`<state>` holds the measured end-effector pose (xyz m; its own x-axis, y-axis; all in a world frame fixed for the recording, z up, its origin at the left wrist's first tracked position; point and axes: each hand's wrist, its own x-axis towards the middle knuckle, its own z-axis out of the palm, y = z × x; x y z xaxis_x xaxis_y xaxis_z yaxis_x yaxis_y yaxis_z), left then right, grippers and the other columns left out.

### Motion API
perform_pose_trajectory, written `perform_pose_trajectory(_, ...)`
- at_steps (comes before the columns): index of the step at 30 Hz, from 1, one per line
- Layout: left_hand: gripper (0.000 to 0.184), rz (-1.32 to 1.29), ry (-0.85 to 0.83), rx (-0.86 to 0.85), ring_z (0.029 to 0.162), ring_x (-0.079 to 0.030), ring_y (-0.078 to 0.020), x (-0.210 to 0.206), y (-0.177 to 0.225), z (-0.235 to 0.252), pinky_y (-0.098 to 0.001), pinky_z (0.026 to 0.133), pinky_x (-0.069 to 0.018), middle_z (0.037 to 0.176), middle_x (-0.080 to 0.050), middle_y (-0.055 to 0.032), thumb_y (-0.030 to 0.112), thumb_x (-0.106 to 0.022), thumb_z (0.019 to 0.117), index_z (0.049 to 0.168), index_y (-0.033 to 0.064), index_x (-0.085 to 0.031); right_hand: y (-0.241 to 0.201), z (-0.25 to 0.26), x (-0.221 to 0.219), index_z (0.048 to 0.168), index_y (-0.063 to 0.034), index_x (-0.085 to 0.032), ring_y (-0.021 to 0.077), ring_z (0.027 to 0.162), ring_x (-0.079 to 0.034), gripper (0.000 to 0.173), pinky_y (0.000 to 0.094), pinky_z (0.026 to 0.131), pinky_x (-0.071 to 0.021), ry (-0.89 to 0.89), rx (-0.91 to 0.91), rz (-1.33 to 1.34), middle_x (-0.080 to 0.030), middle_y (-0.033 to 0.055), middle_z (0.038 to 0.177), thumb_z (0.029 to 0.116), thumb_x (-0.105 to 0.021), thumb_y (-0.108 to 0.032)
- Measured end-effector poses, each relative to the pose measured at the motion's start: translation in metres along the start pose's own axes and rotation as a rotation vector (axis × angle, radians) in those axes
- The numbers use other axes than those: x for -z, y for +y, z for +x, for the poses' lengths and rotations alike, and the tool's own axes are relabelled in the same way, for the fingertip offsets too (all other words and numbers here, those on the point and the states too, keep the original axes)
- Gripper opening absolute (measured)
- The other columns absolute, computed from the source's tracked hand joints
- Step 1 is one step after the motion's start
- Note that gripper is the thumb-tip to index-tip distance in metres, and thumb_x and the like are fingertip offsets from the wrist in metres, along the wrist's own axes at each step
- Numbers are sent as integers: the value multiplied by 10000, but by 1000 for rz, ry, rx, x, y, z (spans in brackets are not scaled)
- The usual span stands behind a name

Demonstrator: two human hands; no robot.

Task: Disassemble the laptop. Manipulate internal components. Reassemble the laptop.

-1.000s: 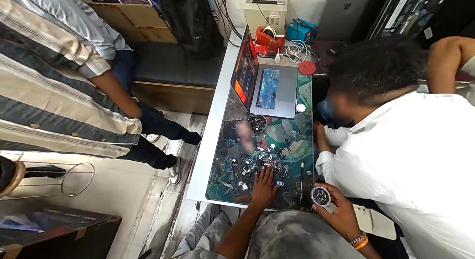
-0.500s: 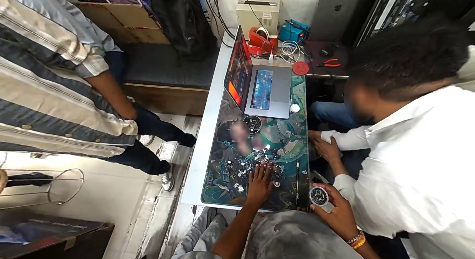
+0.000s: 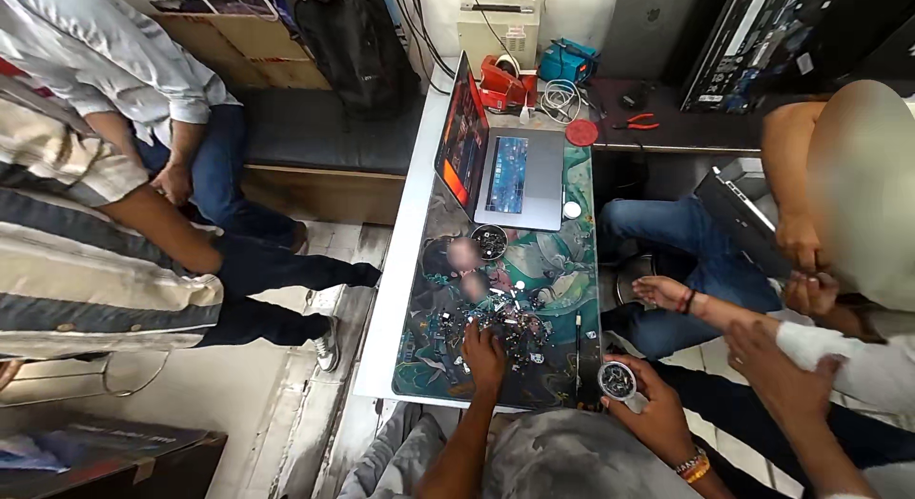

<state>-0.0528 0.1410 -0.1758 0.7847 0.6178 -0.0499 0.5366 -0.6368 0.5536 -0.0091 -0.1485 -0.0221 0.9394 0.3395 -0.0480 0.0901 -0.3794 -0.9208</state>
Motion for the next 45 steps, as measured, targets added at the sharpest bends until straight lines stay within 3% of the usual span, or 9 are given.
perform_pose_trajectory(3,215,36,-53,-45,1456,-417,-374,5,1,3,-655,1146,-314,1527,-520,-127,189,-579,986,1057,129,-773,0,0,-1,1267,-47,-658,114,1050,-713,609,286,889,-614,4,-2,-3,-721,39,1221,721,-834,-252)
perform_pose_trajectory(11,200,85,-189,-115,1504,-347,-333,4,14,13,-620,1188,-280,1574,-477,-69,258,-633,986,1089,204,-796,0,0,-1,1280,-44,-650,145,1058,-714,624,317,897,-622,-7,-6,24,-711,49,1241,718,-848,-230)
perform_pose_trajectory(16,170,86,-214,-62,1520,-317,-320,3,18,18,-613,1204,-250,1578,-473,-57,279,-681,963,1057,207,-804,-1,-2,2,1282,-56,-652,137,1035,-717,620,317,884,-624,4,-19,9,-712,40,1236,723,-846,-241)
perform_pose_trajectory(23,167,99,-227,-68,1519,-318,-317,9,22,19,-600,1198,-265,1576,-474,-55,224,-685,923,1041,203,-802,2,-2,0,1276,-58,-659,124,1038,-721,606,305,893,-624,5,3,11,-724,32,1208,723,-837,-230)
perform_pose_trajectory(31,293,133,-294,-231,1520,-333,-316,-10,25,-16,-587,1206,-272,1574,-481,-85,315,-632,976,1221,214,-757,2,-1,0,1281,-40,-651,125,1053,-715,611,298,901,-616,-3,18,33,-719,45,1218,728,-840,-221)
perform_pose_trajectory(35,273,122,-338,-306,1523,-326,-300,-20,33,-25,-577,1205,-272,1585,-470,-55,353,-593,1002,1199,288,-770,1,-2,2,1281,-51,-654,120,1044,-716,609,302,894,-619,-1,11,24,-723,39,1211,731,-843,-231)
perform_pose_trajectory(38,342,202,-456,-375,1562,-241,-258,-22,34,-24,-554,1236,-215,1645,-385,-1,429,-484,1043,1288,371,-715,4,-4,4,1282,-58,-655,125,1048,-716,602,307,896,-622,-5,17,16,-721,36,1216,735,-839,-229)
perform_pose_trajectory(42,328,206,-367,-360,1546,-284,-256,-20,24,-19,-551,1225,-253,1617,-431,7,406,-491,1038,1252,369,-737,2,-3,6,1281,-65,-658,129,1027,-721,602,309,881,-625,23,7,28,-722,30,1213,731,-844,-226)
perform_pose_trajectory(45,321,188,-274,-304,1521,-338,-289,-14,14,-19,-576,1199,-294,1589,-470,-22,384,-519,1022,1232,316,-752,3,-2,6,1282,-69,-658,134,1037,-720,593,316,888,-625,21,1,39,-721,30,1216,734,-839,-207)
